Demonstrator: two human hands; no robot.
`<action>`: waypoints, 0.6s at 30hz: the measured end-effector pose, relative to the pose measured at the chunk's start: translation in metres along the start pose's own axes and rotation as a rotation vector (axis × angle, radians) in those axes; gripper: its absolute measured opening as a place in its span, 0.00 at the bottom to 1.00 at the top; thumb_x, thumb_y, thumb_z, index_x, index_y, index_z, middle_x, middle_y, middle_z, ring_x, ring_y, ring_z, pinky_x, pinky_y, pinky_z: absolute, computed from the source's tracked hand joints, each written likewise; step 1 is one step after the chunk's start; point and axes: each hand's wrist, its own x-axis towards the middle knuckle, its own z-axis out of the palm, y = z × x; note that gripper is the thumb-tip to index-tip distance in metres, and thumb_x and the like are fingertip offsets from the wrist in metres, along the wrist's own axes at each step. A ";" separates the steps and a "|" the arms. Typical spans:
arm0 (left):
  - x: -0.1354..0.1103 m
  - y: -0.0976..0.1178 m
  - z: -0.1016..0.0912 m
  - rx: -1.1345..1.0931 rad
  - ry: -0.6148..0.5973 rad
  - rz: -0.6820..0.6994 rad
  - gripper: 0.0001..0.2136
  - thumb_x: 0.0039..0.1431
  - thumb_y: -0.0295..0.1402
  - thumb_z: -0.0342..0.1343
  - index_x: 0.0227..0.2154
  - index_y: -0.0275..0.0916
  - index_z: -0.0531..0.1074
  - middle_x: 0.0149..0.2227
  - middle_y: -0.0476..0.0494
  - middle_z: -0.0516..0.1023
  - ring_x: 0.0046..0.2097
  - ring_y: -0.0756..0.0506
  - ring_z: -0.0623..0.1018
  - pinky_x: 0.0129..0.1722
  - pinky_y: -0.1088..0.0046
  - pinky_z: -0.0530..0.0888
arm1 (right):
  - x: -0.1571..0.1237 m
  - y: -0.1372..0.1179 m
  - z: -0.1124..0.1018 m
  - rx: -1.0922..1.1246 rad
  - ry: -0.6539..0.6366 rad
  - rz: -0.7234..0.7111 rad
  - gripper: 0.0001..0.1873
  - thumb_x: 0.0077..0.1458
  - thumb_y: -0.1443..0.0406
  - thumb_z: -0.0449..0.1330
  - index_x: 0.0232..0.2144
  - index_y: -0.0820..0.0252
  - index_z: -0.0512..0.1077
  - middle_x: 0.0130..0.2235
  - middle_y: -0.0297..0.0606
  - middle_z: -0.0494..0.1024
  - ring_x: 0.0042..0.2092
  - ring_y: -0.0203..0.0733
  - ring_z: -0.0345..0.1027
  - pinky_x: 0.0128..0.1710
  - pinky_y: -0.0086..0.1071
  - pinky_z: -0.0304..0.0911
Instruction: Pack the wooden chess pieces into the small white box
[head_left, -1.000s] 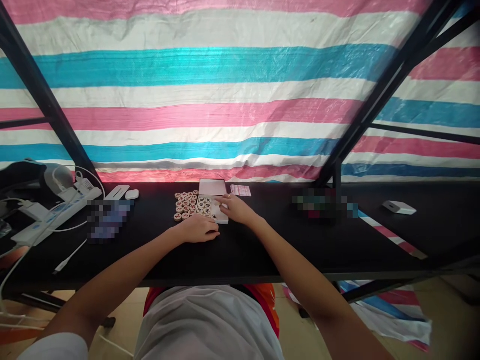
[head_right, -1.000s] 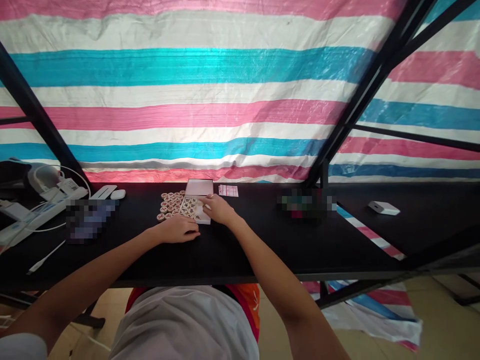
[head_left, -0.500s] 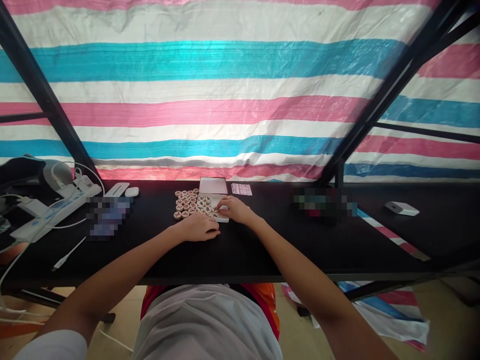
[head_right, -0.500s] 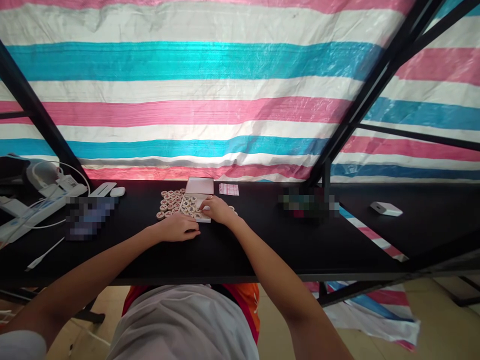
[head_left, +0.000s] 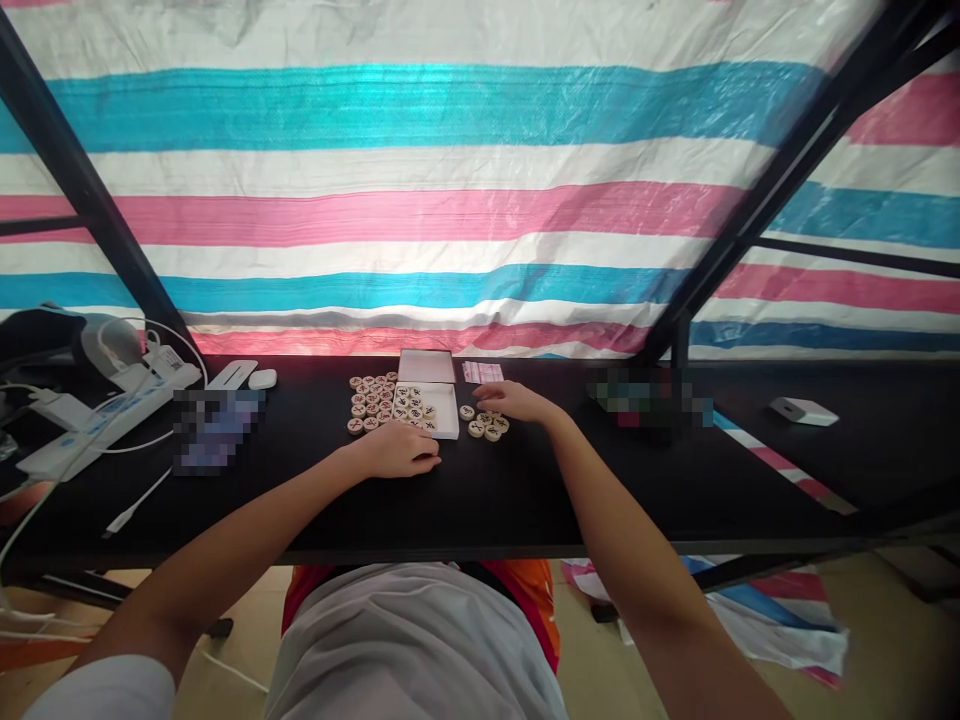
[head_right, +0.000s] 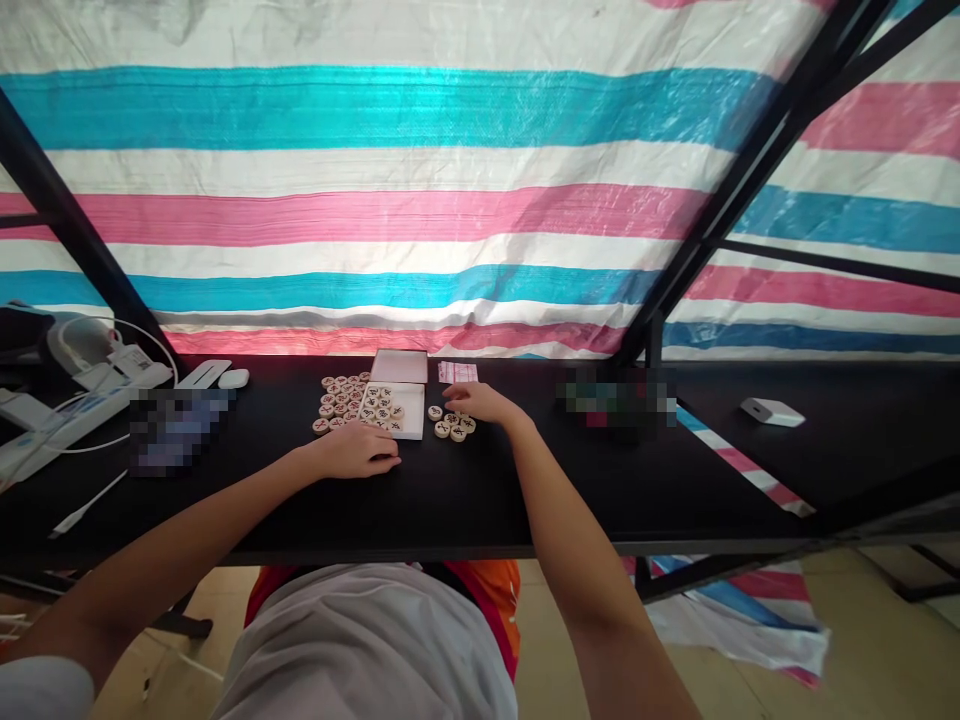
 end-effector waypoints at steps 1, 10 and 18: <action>0.000 0.000 0.000 0.002 -0.004 -0.001 0.11 0.62 0.35 0.49 0.29 0.38 0.73 0.29 0.48 0.77 0.32 0.50 0.75 0.31 0.78 0.65 | 0.000 -0.001 0.002 0.025 -0.002 -0.021 0.18 0.50 0.61 0.62 0.44 0.61 0.74 0.45 0.42 0.77 0.45 0.45 0.71 0.47 0.34 0.66; 0.000 0.004 0.000 0.036 0.032 -0.044 0.13 0.64 0.36 0.46 0.31 0.38 0.73 0.33 0.47 0.75 0.31 0.50 0.75 0.27 0.78 0.65 | 0.004 -0.013 0.020 -0.070 0.048 -0.114 0.13 0.50 0.62 0.61 0.39 0.61 0.73 0.39 0.40 0.78 0.42 0.41 0.72 0.43 0.32 0.66; 0.005 0.012 0.003 0.133 0.028 -0.389 0.20 0.63 0.39 0.45 0.56 0.41 0.63 0.55 0.40 0.68 0.41 0.44 0.78 0.34 0.72 0.73 | 0.008 -0.016 0.024 -0.180 0.329 -0.236 0.12 0.54 0.60 0.57 0.39 0.60 0.72 0.37 0.38 0.77 0.38 0.40 0.70 0.42 0.33 0.64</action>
